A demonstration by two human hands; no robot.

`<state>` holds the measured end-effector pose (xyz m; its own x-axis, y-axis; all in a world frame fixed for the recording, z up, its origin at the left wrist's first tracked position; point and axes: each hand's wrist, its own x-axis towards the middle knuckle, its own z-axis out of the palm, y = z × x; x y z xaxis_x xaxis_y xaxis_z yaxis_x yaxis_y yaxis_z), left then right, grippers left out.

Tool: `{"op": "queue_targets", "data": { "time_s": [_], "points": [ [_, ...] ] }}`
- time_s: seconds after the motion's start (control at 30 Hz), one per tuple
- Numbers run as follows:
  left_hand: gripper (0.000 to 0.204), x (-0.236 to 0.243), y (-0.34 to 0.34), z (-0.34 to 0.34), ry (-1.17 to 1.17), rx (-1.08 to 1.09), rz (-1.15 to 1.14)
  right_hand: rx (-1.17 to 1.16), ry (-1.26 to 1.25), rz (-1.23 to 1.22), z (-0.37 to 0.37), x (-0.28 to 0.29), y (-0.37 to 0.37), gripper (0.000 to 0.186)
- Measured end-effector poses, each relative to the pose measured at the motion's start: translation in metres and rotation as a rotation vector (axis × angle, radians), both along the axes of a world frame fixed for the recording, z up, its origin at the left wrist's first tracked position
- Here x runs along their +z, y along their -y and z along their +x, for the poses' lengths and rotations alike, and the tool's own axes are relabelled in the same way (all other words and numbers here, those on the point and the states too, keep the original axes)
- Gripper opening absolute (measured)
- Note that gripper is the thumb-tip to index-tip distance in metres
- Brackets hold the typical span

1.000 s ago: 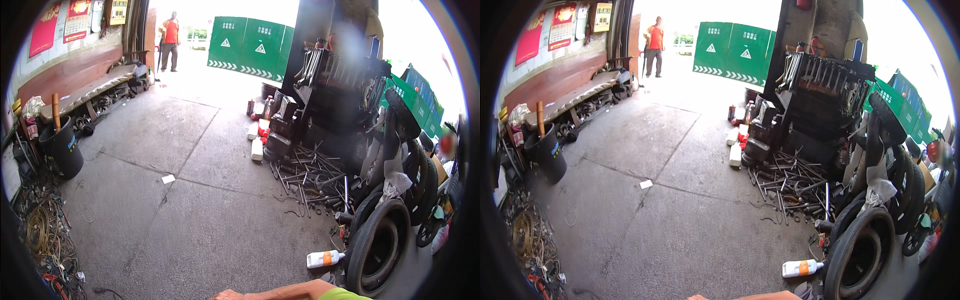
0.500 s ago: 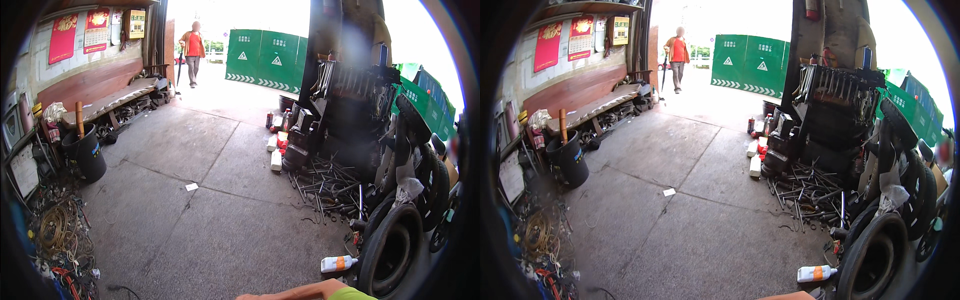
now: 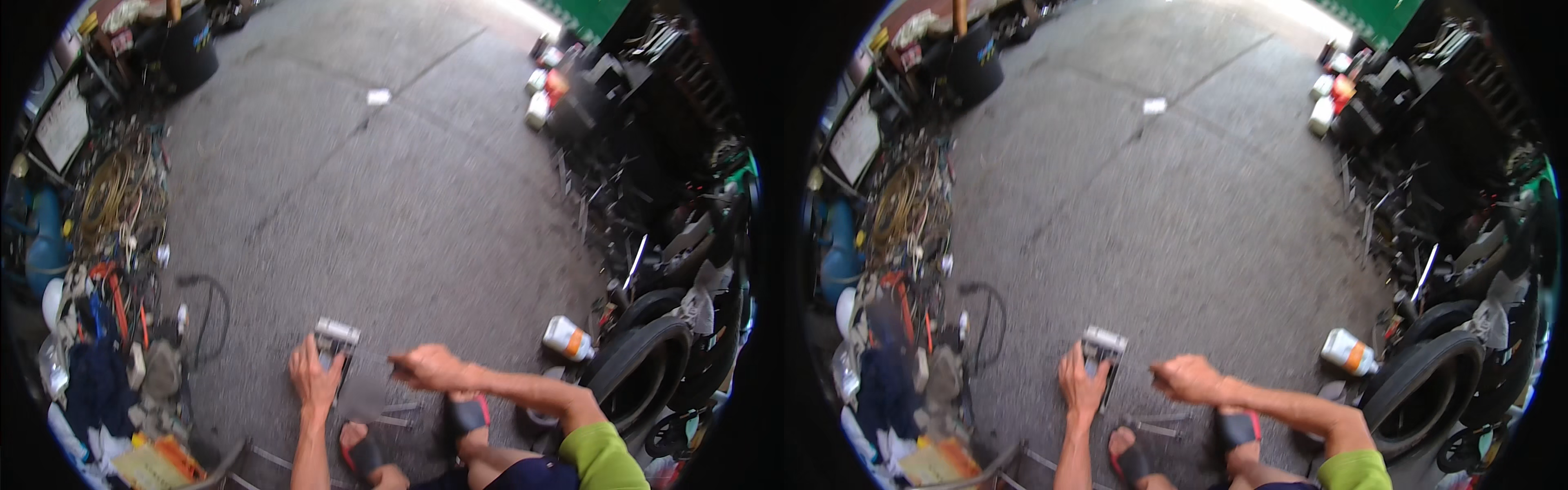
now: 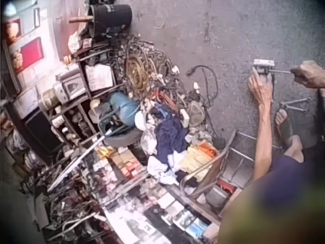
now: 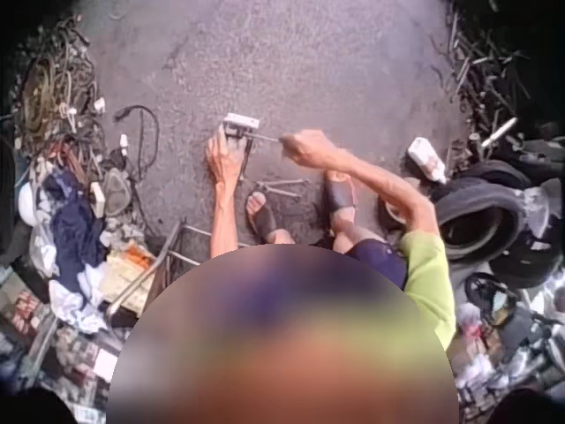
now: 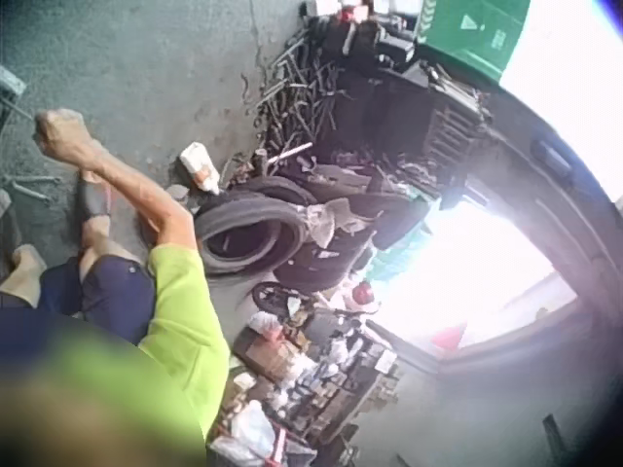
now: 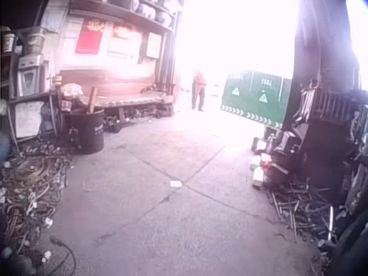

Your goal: The person sits on the floor and uses a screwdriver and wrench to disassemble and reassemble a small electronic device. They remove screws, separate the casing, inspect internal components, and then reattach the casing and screws.

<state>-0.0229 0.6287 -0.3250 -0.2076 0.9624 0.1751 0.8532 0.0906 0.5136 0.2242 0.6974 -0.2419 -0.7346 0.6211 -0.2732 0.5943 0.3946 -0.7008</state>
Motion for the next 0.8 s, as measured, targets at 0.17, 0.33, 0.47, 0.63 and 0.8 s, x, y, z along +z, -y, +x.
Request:
{"op": "queue_targets", "data": {
  "time_s": [0.17,0.33,0.47,0.63,0.8],
  "points": [
    [0.063,-0.009,0.01,0.009,-0.038,-0.066,-0.059,-0.166,0.041,-0.172,0.015,-0.014,0.022,0.031],
    [0.039,0.002,0.0,0.004,0.168,0.009,-0.073,-0.37,0.024,-0.333,0.031,0.002,0.022,0.036],
    [0.025,-0.013,0.012,-0.007,0.383,0.273,-0.024,-0.453,0.05,-0.253,0.046,-0.013,0.02,0.035],
    [0.025,0.0,0.017,-0.011,1.011,0.762,0.024,-0.367,0.16,0.041,0.068,-0.035,0.019,0.034],
    [0.025,0.031,0.012,-0.027,1.388,0.929,0.03,-0.286,0.245,0.184,0.078,-0.051,0.015,0.04]
  ]
}}
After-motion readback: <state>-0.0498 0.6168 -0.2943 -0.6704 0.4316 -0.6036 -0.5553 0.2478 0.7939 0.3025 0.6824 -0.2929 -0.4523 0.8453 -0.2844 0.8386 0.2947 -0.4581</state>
